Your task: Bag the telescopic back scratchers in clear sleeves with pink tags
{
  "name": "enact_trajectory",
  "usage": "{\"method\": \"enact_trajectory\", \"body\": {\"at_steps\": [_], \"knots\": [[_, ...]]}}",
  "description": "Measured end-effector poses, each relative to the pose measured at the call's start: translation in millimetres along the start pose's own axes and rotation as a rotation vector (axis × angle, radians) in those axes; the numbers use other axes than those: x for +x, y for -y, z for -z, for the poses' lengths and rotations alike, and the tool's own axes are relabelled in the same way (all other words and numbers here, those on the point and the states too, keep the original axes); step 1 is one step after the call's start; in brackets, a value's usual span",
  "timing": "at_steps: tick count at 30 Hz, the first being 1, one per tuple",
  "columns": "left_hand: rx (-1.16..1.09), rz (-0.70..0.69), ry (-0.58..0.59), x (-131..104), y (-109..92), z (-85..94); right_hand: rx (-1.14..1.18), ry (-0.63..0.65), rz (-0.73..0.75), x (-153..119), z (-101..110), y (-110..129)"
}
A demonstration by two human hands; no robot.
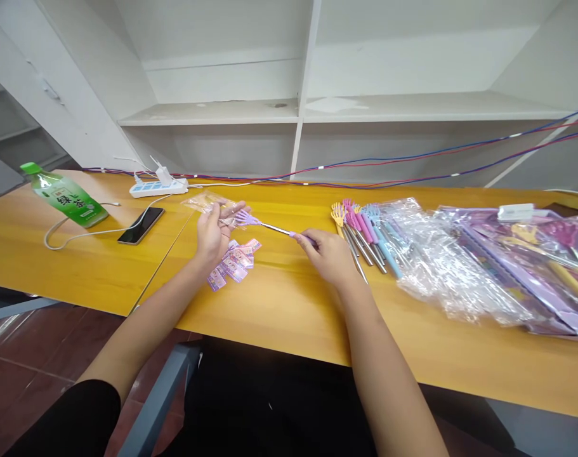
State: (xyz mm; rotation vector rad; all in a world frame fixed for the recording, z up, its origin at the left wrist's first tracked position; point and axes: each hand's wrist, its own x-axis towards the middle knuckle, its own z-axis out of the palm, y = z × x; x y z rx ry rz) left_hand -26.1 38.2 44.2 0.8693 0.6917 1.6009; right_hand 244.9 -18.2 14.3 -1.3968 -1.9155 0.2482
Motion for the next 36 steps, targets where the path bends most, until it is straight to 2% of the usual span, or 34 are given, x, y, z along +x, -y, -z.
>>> {"method": "enact_trajectory", "body": {"at_steps": [4, 11, 18, 22, 29, 33, 36], "knots": [[-0.045, 0.080, 0.058, -1.8, -2.2, -0.9, 0.037, -0.004, -0.001, 0.0, 3.5, -2.0], [-0.036, 0.217, 0.241, -15.7, -2.7, -4.4, 0.139, 0.044, -0.025, 3.0, 0.1, 8.4], [-0.004, 0.204, 0.408, -20.5, 4.4, -3.9, 0.185, 0.065, -0.046, 2.7, -8.2, 9.2], [0.038, 0.181, 0.436, -20.1, 14.1, -0.7, 0.220, 0.080, -0.025, 2.9, -15.3, 13.1], [0.167, 0.259, 0.468, -25.4, 45.0, 6.2, 0.267, 0.080, -0.054, -3.4, -38.9, 24.8], [0.285, 0.246, 0.519, -30.9, 47.3, 5.0, 0.373, -0.029, -0.062, -8.4, -56.6, 28.5], [0.249, 0.254, 0.532, -33.8, 44.4, 4.0, 0.430, -0.032, -0.082, -10.0, -63.7, 29.6]]}}
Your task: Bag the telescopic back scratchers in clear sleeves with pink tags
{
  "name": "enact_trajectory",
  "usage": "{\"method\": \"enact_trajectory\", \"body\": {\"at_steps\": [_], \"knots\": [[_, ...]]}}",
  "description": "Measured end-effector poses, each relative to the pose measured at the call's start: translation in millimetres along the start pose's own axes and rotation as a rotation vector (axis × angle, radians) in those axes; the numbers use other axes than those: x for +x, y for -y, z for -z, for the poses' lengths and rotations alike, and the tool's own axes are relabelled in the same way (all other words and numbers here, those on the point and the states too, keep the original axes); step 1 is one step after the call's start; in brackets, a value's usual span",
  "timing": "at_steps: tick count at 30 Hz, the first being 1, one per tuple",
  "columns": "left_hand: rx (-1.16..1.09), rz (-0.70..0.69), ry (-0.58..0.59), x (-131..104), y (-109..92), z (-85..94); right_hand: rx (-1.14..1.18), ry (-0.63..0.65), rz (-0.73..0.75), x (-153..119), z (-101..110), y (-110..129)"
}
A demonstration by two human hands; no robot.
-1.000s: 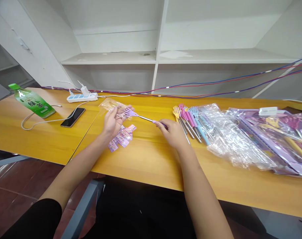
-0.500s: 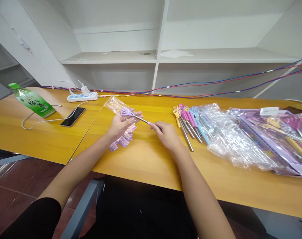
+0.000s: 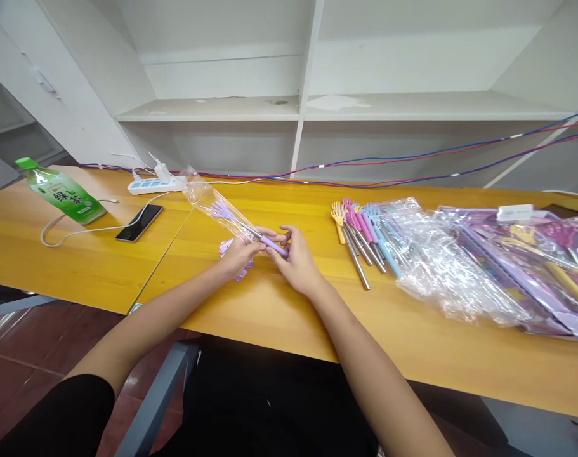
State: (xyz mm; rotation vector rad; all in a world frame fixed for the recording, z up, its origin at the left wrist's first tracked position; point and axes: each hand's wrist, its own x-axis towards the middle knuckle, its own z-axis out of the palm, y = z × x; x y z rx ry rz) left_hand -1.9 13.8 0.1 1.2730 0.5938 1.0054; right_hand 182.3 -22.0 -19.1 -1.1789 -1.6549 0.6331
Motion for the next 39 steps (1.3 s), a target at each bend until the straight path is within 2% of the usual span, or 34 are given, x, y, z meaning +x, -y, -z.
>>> {"method": "enact_trajectory", "body": {"at_steps": [3, 9, 12, 16, 20, 24, 30, 34, 39], "knots": [[-0.109, -0.014, -0.048, -0.6, -1.4, -0.5, 0.017, 0.025, 0.006, 0.1, -0.3, 0.6], [-0.247, -0.014, -0.359, 6.2, -11.0, 4.3, 0.052, 0.083, 0.073, 3.3, 9.2, 5.0], [-0.302, -0.009, -0.442, 9.4, -18.5, 7.8, 0.055, 0.089, 0.129, 4.7, 13.4, 7.4], [-0.418, 0.007, -0.402, 10.2, -22.9, 8.7, 0.081, 0.099, 0.230, 5.2, 16.8, 11.2], [-0.532, 0.032, -0.385, 10.5, -26.9, 7.5, -0.040, 0.166, 0.306, 5.0, 21.8, 14.5], [-0.539, 0.031, -0.410, 11.0, -33.1, 6.2, 0.014, 0.287, 0.274, 3.8, 24.3, 17.0], [-0.562, 0.050, -0.347, 7.8, -29.0, 2.3, 0.064, 0.355, 0.190, 0.4, 18.2, 19.4], [-0.547, 0.043, -0.298, 5.9, -28.1, 3.1, 0.043, 0.346, 0.179, -0.8, 16.6, 20.5], [-0.459, 0.028, -0.295, 6.4, -29.7, 7.1, 0.041, 0.279, 0.209, 0.2, 19.0, 20.6]]}}
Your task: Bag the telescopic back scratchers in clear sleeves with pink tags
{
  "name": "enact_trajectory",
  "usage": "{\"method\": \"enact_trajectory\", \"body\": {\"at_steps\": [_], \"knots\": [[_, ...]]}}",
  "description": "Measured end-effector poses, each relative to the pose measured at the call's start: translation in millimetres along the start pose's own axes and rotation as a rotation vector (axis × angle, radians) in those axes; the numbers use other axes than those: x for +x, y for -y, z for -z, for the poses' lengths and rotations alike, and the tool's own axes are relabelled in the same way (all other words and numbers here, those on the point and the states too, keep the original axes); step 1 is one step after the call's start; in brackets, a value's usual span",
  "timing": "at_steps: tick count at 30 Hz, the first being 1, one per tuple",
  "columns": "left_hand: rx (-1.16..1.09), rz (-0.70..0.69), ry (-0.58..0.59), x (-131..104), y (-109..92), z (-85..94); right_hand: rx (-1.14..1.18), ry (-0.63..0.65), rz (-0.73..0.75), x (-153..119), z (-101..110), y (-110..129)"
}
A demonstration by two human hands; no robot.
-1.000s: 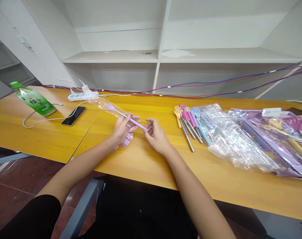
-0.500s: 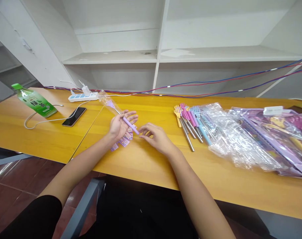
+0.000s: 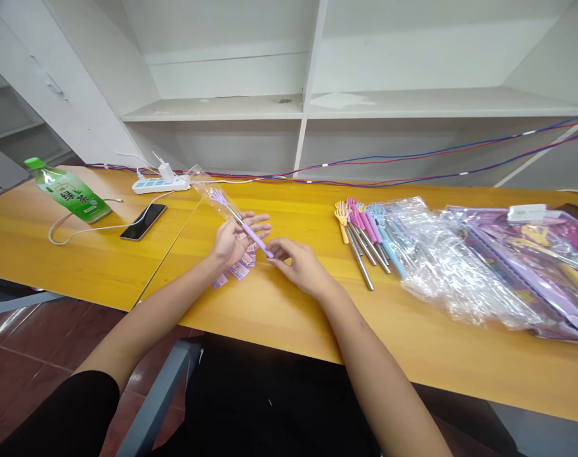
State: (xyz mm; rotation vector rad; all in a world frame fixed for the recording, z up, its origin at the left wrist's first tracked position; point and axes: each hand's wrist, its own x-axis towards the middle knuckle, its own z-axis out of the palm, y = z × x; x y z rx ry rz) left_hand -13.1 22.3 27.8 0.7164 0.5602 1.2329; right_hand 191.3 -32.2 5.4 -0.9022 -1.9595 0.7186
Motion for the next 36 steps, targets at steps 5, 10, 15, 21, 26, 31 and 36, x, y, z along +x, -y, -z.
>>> {"method": "enact_trajectory", "body": {"at_steps": [5, 10, 15, 21, 26, 31, 36], "knots": [[0.113, 0.009, 0.009, 1.3, 4.8, 1.7, -0.003, -0.046, 0.005, 0.4, 1.2, -4.7], [0.158, 0.012, 0.054, -2.5, 11.3, 1.7, -0.022, -0.062, -0.021, -1.1, 4.0, -6.7], [0.138, 0.032, 0.070, -5.0, 14.6, 2.8, -0.080, -0.109, 0.014, -2.1, 7.6, -7.0], [0.094, 0.022, 0.034, -7.2, 13.4, -0.3, -0.145, -0.182, -0.001, -1.4, 6.6, -5.4], [0.042, -0.011, -0.030, -6.7, 11.7, -2.6, -0.115, -0.207, -0.095, -1.3, 6.0, -4.4], [0.078, 0.004, 0.001, -6.6, 11.1, -2.3, -0.086, -0.230, -0.135, -0.8, 8.8, -8.3], [0.066, 0.049, 0.031, -7.4, 12.3, -3.0, -0.080, -0.266, -0.161, 0.7, 10.5, -10.7]]}}
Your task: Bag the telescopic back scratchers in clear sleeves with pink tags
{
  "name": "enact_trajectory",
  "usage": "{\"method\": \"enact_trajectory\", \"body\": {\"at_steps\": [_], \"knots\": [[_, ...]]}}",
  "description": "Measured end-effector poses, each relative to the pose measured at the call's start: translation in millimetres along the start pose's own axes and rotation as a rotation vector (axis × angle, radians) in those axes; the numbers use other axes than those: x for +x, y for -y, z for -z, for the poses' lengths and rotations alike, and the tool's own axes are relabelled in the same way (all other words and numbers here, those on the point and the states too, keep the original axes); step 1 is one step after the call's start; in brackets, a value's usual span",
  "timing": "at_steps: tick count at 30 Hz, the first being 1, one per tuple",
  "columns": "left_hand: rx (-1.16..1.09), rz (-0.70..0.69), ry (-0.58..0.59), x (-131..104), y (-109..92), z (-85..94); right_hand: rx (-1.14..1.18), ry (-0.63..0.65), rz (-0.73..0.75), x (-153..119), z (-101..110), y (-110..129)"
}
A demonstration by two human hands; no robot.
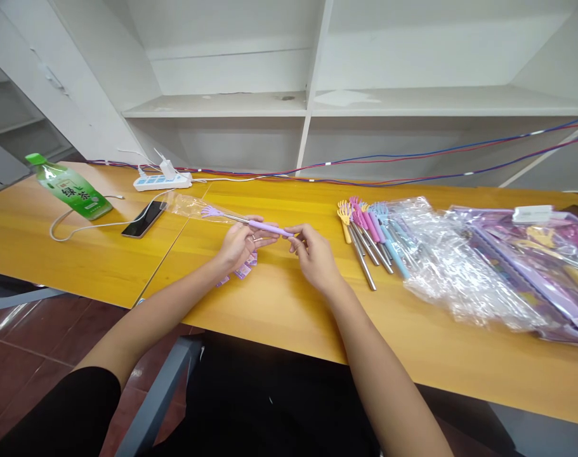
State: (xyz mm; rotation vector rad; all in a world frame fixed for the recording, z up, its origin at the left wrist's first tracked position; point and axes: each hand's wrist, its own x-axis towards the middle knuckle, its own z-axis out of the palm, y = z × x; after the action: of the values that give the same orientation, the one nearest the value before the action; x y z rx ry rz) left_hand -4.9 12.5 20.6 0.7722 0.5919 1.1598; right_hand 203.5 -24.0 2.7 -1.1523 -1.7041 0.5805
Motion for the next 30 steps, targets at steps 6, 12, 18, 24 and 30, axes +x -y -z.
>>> {"method": "enact_trajectory", "body": {"at_steps": [6, 12, 18, 24, 30], "knots": [[0.028, 0.067, 0.040, -0.4, 6.1, 0.9, -0.007, -0.026, 0.048, 1.1, 0.8, 1.8], [0.087, 0.058, 0.074, 1.7, 9.7, 4.8, -0.022, -0.026, 0.104, 0.7, 0.8, 2.0], [0.297, 0.135, 0.221, -2.2, 35.4, 12.3, -0.045, 0.013, 0.174, -1.4, -7.1, 7.4], [0.336, 0.198, 0.273, -3.5, 50.3, 16.4, -0.024, 0.012, 0.190, -0.8, -4.2, 11.2], [0.353, 0.194, 0.328, -7.3, 46.0, 12.9, 0.014, 0.016, 0.150, -1.7, -3.3, 13.9]]}}
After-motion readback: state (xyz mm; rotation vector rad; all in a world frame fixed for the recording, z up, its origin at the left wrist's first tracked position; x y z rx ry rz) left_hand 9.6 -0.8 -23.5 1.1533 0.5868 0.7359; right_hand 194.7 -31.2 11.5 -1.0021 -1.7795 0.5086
